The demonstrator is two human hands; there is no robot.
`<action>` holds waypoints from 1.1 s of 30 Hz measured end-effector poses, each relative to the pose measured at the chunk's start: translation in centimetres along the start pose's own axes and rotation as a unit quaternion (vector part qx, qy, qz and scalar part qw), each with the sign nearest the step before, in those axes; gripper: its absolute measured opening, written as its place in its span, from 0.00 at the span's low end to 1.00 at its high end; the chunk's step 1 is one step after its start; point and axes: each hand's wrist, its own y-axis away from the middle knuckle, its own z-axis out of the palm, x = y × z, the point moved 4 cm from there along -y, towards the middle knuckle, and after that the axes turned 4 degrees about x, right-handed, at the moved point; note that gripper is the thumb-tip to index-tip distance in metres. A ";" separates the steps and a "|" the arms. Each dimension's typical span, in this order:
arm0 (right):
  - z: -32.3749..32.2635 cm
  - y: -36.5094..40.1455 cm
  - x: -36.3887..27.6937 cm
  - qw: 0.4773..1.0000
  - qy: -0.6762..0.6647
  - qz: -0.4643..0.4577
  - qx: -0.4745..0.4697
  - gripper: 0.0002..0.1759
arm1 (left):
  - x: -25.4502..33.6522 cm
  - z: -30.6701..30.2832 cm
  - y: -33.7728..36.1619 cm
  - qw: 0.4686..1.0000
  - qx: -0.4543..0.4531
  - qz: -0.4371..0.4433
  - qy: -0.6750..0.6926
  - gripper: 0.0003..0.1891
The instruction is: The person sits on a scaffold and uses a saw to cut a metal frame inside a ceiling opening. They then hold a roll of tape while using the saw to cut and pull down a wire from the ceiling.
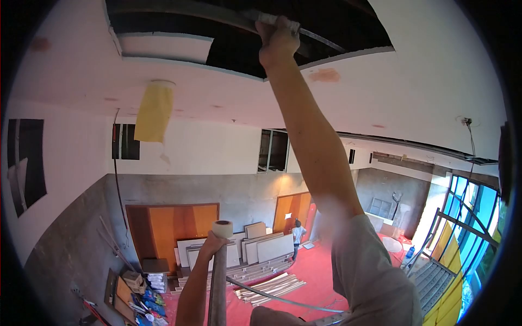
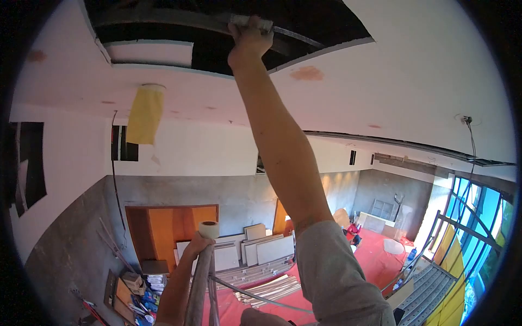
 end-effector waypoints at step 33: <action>-1.0 1.3 -2.6 0.622 0.683 -0.364 -0.119 0.18 | -1.1 0.6 -1.7 0.993 -0.068 0.070 -0.065 0.40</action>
